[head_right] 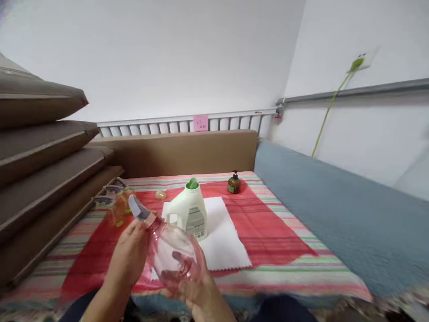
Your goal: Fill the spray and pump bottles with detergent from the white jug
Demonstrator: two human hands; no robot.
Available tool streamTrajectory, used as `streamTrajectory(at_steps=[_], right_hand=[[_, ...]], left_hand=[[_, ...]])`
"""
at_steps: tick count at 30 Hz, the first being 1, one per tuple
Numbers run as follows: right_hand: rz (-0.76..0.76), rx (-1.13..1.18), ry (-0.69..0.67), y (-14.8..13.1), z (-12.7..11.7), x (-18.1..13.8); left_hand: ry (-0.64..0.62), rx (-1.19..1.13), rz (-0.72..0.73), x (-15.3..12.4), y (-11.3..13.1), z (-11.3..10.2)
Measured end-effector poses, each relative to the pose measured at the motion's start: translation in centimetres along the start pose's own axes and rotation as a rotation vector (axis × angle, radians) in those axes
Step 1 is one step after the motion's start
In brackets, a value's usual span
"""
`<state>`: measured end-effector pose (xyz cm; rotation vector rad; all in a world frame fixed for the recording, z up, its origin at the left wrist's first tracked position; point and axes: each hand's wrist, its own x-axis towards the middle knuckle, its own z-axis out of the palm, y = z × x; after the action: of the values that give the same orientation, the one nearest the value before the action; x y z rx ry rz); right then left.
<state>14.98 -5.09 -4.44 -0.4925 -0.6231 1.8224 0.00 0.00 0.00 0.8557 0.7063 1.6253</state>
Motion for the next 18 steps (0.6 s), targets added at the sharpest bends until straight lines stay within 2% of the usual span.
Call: streamTrajectory(at_steps=[2,5,7,9,13,15,18], right_hand=[[0.240,0.051,-0.075,0.0,-0.9,0.5],[0.447,0.126,-0.110,0.1,-1.6,1.0],[0.443,0.160,-0.094,0.2,-1.7,1.1],[0.348,0.172,-0.115,0.3,-1.7,1.0],[0.280,0.118,-0.240,0.5,-2.2,0.7],[0.335,0.152,-0.303,0.6,-2.7,0.9],[0.533,0.214,-0.371,0.6,-3.0,1.5]], left_hand=[[-0.009,0.009,-0.019,0.1,0.2,0.2],[-0.015,0.016,-0.014,0.0,0.3,0.4],[-0.009,0.012,0.013,-0.1,0.2,0.5],[0.012,-0.003,0.037,-0.2,0.2,0.5],[0.007,0.001,0.072,-0.1,0.4,0.8],[-0.020,0.012,0.085,-0.2,0.8,1.0],[-0.047,0.017,0.064,-0.4,1.1,1.2]])
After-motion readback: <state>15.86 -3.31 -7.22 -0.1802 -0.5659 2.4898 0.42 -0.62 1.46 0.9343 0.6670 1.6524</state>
